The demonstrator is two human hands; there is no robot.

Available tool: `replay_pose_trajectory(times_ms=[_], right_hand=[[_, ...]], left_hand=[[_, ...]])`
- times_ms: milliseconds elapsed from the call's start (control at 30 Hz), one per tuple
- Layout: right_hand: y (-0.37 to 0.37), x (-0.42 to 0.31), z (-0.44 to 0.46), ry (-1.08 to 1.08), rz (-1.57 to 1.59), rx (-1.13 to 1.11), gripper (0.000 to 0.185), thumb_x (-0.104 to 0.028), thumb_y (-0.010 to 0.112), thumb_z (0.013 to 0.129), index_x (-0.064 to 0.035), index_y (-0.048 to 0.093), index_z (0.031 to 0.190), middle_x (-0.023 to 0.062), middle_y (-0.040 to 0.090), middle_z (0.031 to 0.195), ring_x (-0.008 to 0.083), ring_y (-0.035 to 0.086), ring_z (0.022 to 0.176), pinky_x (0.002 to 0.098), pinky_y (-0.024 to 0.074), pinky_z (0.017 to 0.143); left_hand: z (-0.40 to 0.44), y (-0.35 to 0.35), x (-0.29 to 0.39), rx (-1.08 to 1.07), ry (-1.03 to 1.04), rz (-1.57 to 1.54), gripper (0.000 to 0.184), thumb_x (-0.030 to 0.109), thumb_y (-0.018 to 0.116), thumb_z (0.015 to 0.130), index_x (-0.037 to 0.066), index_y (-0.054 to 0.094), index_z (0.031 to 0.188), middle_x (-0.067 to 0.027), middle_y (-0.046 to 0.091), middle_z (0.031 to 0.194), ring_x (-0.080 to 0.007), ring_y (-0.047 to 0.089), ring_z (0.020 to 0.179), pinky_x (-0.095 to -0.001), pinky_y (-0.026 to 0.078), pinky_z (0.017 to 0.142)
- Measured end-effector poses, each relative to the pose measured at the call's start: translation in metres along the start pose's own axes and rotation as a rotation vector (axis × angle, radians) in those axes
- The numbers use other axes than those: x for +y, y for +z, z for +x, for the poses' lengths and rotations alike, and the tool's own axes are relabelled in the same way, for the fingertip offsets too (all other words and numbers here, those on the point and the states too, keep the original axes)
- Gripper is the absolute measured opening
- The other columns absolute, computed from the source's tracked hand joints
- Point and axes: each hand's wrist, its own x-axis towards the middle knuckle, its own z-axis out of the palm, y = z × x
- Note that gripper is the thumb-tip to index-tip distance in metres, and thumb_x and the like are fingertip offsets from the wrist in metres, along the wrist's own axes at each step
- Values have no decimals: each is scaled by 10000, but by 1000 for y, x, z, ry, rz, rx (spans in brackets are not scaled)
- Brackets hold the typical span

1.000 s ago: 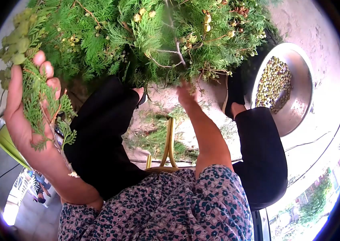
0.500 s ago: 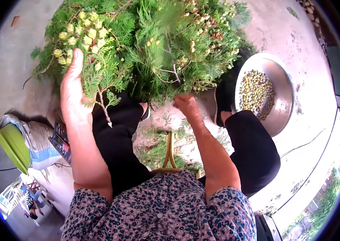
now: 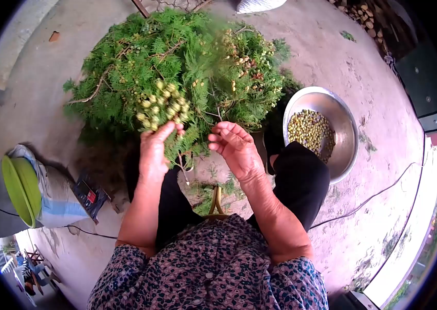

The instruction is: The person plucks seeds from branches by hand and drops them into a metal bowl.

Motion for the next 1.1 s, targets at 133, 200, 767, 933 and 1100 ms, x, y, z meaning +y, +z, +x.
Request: replay_pose_trajectory(times_ms=[133, 200, 767, 933, 1100], right_hand=[[3, -1, -22, -52, -116, 6, 98, -71, 568, 823, -29, 590, 908, 53, 602, 809, 147, 579, 695, 252, 466, 582], [12, 3, -36, -38, -234, 74, 89, -62, 581, 814, -27, 593, 894, 38, 603, 771, 123, 572, 650, 232, 458, 549], [-1, 46, -39, 27, -368, 208, 148, -137, 666, 764, -24, 572, 747, 10, 564, 609, 69, 486, 495, 195, 378, 437], [-9, 40, -36, 153, -228, 76, 106, -117, 608, 806, -20, 581, 774, 39, 563, 611, 105, 498, 492, 214, 403, 442], [-7, 35, -33, 205, -99, 8, 90, -100, 593, 815, -12, 576, 828, 47, 576, 682, 136, 535, 558, 228, 428, 492]], left_hand=[[-26, -5, -24, -67, -42, 31, 123, 29, 596, 779, -7, 613, 896, -80, 631, 790, -156, 595, 659, -278, 505, 608], [-42, -4, -30, -37, -83, 37, 126, 19, 608, 771, -16, 603, 892, -81, 630, 776, -159, 595, 642, -273, 502, 608], [-56, -2, -49, -72, -244, 326, 94, 100, 597, 755, 14, 600, 718, 8, 526, 588, -76, 452, 503, -209, 358, 464], [-49, -16, -57, -106, -503, 7, 110, 138, 606, 767, 35, 582, 735, 19, 493, 600, -78, 444, 539, -209, 364, 506], [-44, -17, -62, -27, -554, -142, 145, 177, 579, 813, 65, 540, 729, 16, 483, 622, -89, 463, 560, -218, 417, 515]])
